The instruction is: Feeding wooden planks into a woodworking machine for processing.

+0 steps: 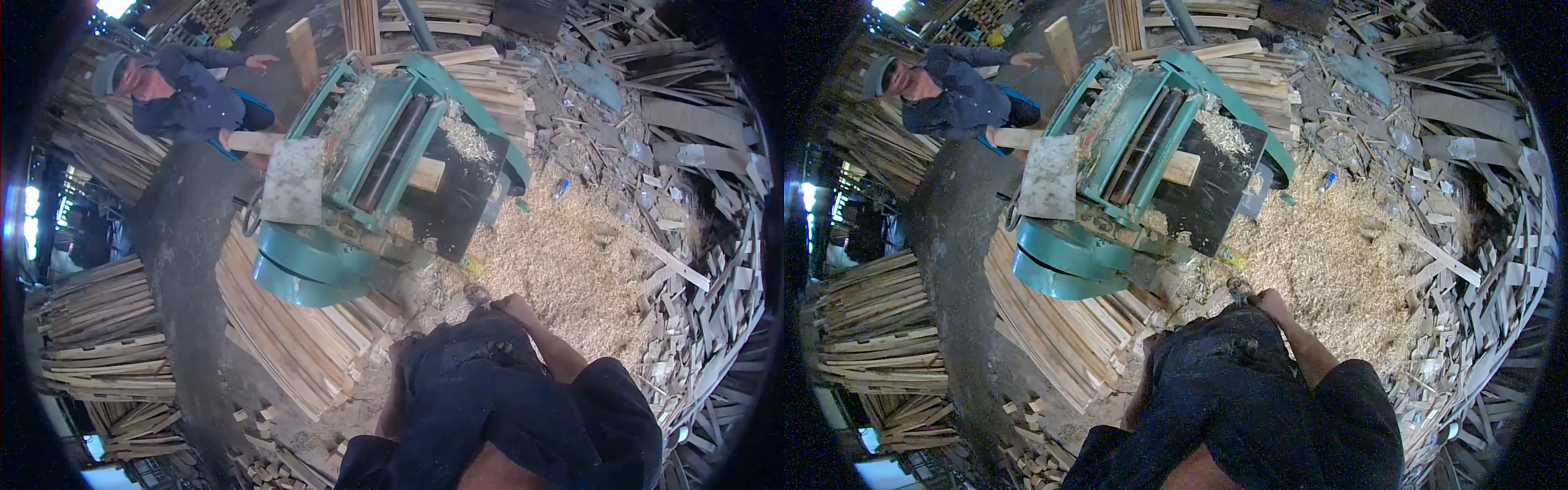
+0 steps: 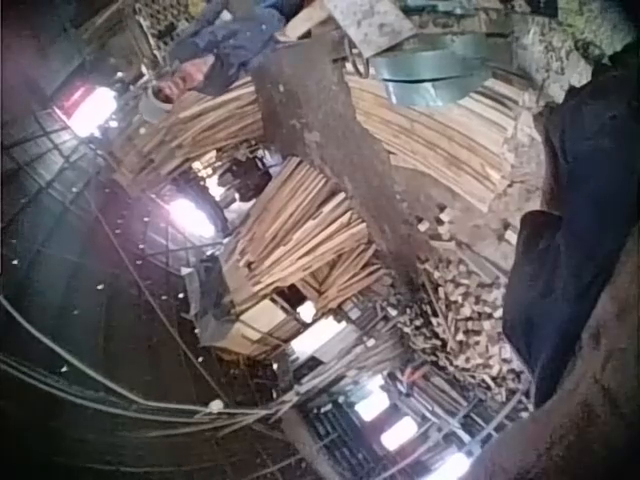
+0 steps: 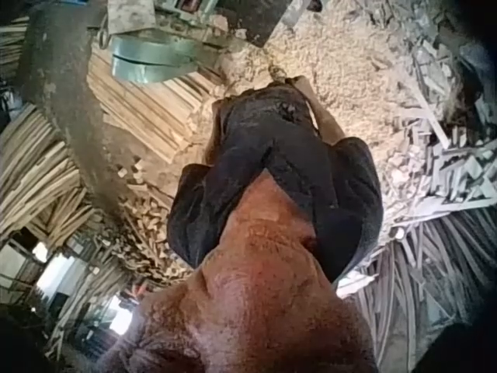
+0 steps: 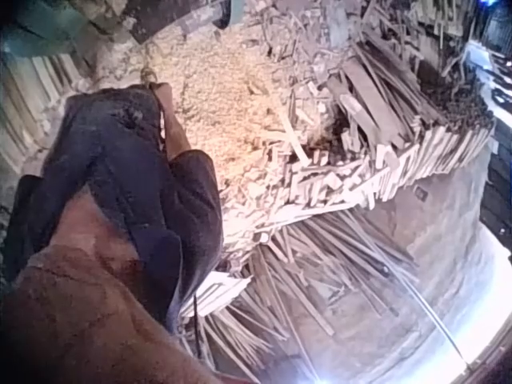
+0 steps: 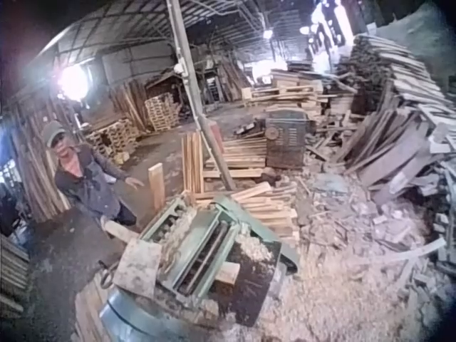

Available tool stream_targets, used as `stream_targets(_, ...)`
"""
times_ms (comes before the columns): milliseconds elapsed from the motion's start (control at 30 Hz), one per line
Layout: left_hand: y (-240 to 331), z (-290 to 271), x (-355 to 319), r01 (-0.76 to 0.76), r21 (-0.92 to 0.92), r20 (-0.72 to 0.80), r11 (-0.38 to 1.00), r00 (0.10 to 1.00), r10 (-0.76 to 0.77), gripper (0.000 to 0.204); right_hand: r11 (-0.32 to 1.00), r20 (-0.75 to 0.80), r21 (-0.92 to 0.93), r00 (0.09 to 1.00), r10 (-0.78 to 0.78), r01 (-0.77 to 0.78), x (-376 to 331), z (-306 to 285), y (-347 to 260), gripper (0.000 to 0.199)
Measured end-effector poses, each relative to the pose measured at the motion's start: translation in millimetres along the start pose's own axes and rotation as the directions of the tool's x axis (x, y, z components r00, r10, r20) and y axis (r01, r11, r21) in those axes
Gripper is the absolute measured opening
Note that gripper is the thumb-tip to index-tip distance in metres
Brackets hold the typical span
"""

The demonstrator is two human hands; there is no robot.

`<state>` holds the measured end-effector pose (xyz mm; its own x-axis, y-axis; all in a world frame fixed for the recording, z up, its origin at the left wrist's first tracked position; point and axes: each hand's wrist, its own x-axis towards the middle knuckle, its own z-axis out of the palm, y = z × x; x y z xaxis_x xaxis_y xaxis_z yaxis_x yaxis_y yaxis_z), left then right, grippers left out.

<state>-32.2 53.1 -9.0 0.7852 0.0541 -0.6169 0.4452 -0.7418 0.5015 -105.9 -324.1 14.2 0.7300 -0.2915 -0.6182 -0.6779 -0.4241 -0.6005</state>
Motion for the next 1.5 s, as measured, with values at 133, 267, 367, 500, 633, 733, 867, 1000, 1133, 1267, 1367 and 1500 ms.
stream_targets(133, -15.8, 7.6, 12.2, 0.009, 0.093, 0.035, 0.996, 0.999, -0.012, 0.053, 0.998, 0.004, 0.028, 0.998, 0.055, -0.055, -5.3, -6.2, -11.9, 0.042)
stream_targets(267, -26.2, 13.3, 20.8, -0.010, 0.058, 0.032, 0.998, 0.999, 0.008, 0.053, 1.000, -0.049, -0.005, 0.999, -0.011, 0.011, -4.7, -5.0, -8.9, 0.046)
stream_targets(367, -15.3, 7.7, 12.8, -0.061, 0.087, 0.027, 0.994, 0.998, 0.059, 0.051, 0.998, -0.024, 0.066, 0.999, 0.027, -0.025, -2.4, -2.7, -4.3, 0.046)
stream_targets(500, 12.8, -5.5, -13.8, -0.013, -0.014, 0.009, 1.000, 1.000, 0.013, 0.049, 0.994, -0.078, -0.025, 0.992, -0.104, 0.102, -1.5, -0.7, -3.6, 0.041)
stream_targets(633, 23.6, -3.8, -25.1, 0.077, -0.054, -0.092, 0.996, 0.992, -0.081, 0.049, 0.999, -0.114, 0.028, 0.993, -0.014, 0.017, -6.6, -3.3, -7.6, 0.038)
stream_targets(733, 11.1, -5.9, -18.0, 0.032, 0.004, 0.074, 0.999, 0.997, -0.032, 0.050, 1.000, -0.115, -0.005, 0.993, -0.029, 0.028, -9.8, -8.9, -17.5, 0.037)
stream_targets(867, -10.8, 1.8, -9.3, -0.099, 0.037, 0.072, 0.994, 0.993, 0.097, 0.053, 0.999, -0.200, -0.017, 0.979, 0.031, -0.036, -18.1, -16.5, -37.1, 0.035)
stream_targets(1000, -20.8, 11.2, -8.4, 0.079, -0.084, 0.014, 0.993, 0.997, -0.078, 0.057, 0.997, -0.125, -0.058, 0.990, -0.065, 0.058, -14.4, -14.2, -32.4, 0.032)
stream_targets(1133, -13.2, 7.1, -15.8, 0.123, -0.037, 0.020, 0.992, 0.992, -0.122, 0.057, 0.937, -0.069, -0.185, 0.947, -0.313, 0.296, 19.5, 13.8, 3.3, 0.025)
stream_targets(1267, 3.1, 3.9, -26.9, 0.086, -0.119, -0.024, 0.989, 0.996, -0.090, 0.056, 0.907, -0.052, -0.267, 0.934, -0.352, 0.327, 36.6, 25.2, 33.8, 0.020)
stream_targets(1367, 9.3, 4.1, -30.4, 0.138, -0.147, -0.032, 0.979, 0.989, -0.144, 0.056, 0.991, -0.041, -0.068, 0.992, -0.119, 0.116, 39.5, 23.1, 37.5, 0.015)
stream_targets(1500, 5.9, 5.2, -27.9, 0.038, -0.037, -0.055, 0.999, 0.998, -0.040, 0.054, 0.906, -0.035, -0.288, 0.942, -0.334, 0.311, 44.6, 19.6, 28.2, 0.015)
